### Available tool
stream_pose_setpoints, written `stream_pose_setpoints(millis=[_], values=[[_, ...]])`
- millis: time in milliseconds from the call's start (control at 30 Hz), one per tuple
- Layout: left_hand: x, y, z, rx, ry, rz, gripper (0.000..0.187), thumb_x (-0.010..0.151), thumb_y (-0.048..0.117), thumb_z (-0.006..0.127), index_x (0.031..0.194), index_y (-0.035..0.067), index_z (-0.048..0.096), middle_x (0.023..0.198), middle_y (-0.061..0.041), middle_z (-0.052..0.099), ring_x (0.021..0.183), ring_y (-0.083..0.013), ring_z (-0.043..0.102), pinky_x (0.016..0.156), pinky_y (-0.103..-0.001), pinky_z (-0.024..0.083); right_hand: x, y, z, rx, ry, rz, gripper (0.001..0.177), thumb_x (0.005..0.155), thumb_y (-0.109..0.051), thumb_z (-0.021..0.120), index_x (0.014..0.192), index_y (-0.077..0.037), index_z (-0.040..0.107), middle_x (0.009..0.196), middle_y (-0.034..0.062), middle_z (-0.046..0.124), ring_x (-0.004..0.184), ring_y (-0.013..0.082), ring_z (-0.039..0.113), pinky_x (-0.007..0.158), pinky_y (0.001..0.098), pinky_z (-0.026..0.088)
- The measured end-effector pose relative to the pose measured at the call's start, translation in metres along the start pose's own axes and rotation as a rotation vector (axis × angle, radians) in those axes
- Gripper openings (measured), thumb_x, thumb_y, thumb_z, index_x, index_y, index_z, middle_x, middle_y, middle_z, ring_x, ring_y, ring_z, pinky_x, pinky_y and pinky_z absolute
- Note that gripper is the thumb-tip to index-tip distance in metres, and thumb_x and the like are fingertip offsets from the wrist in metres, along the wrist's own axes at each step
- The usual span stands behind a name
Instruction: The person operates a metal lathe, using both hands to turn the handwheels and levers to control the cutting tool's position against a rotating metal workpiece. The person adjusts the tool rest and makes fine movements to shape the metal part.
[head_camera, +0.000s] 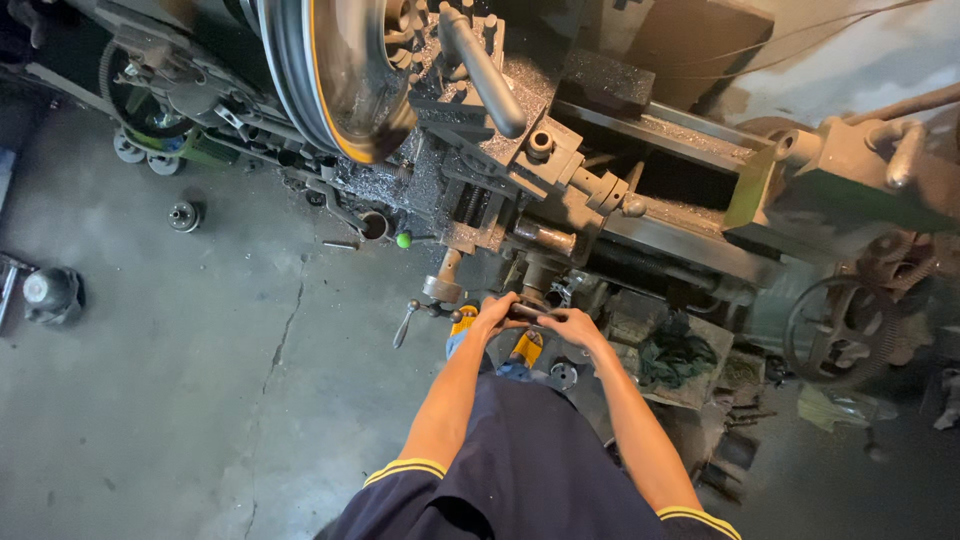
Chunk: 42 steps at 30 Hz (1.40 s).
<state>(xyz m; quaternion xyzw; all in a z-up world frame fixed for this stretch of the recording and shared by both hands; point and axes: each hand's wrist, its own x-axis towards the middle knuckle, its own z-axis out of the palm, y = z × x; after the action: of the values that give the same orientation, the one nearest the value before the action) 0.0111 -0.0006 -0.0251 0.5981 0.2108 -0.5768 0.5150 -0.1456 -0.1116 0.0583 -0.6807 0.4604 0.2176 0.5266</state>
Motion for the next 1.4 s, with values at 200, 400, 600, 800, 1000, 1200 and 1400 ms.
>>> stream_pose_setpoints(millis=[200, 400, 600, 800, 1000, 1200, 1400], values=[[0.002, 0.001, -0.009, -0.051, 0.009, -0.003, 0.08, 0.076, 0.004, 0.074, 0.133, -0.022, 0.024, 0.132, -0.041, 0.019, 0.105, -0.0591, 0.051, 0.072, -0.066, 0.056, 0.007, 0.021, 0.012, 0.217, 0.122, -0.009, 0.07, 0.068, -0.071, 0.078, 0.111, -0.016, 0.075, 0.121, 0.0148, 0.068, 0.122, 0.0374, 0.057, 0.102, 0.0432, 0.046], [0.01, 0.002, -0.012, -0.083, 0.003, -0.009, 0.081, 0.074, 0.003, 0.075, 0.134, -0.024, 0.026, 0.133, -0.043, 0.019, 0.107, -0.0595, 0.049, 0.075, -0.065, 0.056, -0.002, 0.011, 0.016, 0.161, 0.206, -0.007, 0.059, 0.069, -0.066, 0.077, 0.106, -0.02, 0.075, 0.116, 0.0094, 0.071, 0.117, 0.0315, 0.061, 0.1, 0.0388, 0.049], [0.018, -0.008, -0.018, -0.136, 0.012, -0.018, 0.091, 0.077, 0.006, 0.076, 0.142, -0.016, 0.017, 0.136, -0.042, 0.016, 0.111, -0.0609, 0.047, 0.079, -0.067, 0.054, -0.012, -0.007, 0.016, 0.14, 0.225, 0.032, 0.056, 0.07, -0.066, 0.076, 0.104, -0.021, 0.076, 0.113, 0.0094, 0.072, 0.115, 0.0323, 0.062, 0.098, 0.0407, 0.051], [0.027, -0.018, -0.025, -0.138, 0.027, -0.013, 0.099, 0.082, 0.015, 0.076, 0.147, -0.012, 0.006, 0.142, -0.042, 0.011, 0.121, -0.0603, 0.041, 0.087, -0.064, 0.053, -0.005, -0.008, 0.02, 0.104, 0.233, 0.031, 0.061, 0.071, -0.068, 0.074, 0.107, -0.018, 0.075, 0.111, 0.0128, 0.072, 0.113, 0.0351, 0.063, 0.096, 0.0423, 0.052], [0.023, -0.015, -0.027, -0.086, 0.041, 0.022, 0.099, 0.087, 0.025, 0.073, 0.146, -0.015, 0.004, 0.14, -0.045, 0.011, 0.119, -0.0608, 0.041, 0.088, -0.064, 0.053, -0.008, -0.018, 0.022, 0.061, 0.225, 0.054, 0.062, 0.07, -0.072, 0.071, 0.106, -0.021, 0.075, 0.111, 0.012, 0.072, 0.112, 0.0341, 0.063, 0.097, 0.0409, 0.052], [-0.042, 0.009, -0.004, -0.077, 0.035, 0.104, 0.09, 0.094, 0.028, 0.066, 0.144, -0.02, 0.008, 0.136, -0.049, 0.023, 0.106, -0.0612, 0.052, 0.078, -0.064, 0.055, -0.013, -0.029, 0.023, 0.03, 0.226, 0.027, 0.066, 0.074, -0.071, 0.069, 0.109, -0.016, 0.074, 0.109, 0.0156, 0.072, 0.111, 0.0374, 0.064, 0.096, 0.044, 0.052], [-0.017, -0.011, -0.03, 0.201, 0.058, 0.221, 0.09, 0.093, 0.036, 0.067, 0.141, -0.02, 0.015, 0.135, -0.049, 0.025, 0.085, -0.0503, 0.066, 0.067, -0.058, 0.061, -0.012, -0.037, 0.021, -0.014, 0.245, 0.029, 0.066, 0.072, -0.073, 0.068, 0.105, -0.016, 0.075, 0.107, 0.0174, 0.072, 0.11, 0.0388, 0.064, 0.095, 0.0447, 0.051]])
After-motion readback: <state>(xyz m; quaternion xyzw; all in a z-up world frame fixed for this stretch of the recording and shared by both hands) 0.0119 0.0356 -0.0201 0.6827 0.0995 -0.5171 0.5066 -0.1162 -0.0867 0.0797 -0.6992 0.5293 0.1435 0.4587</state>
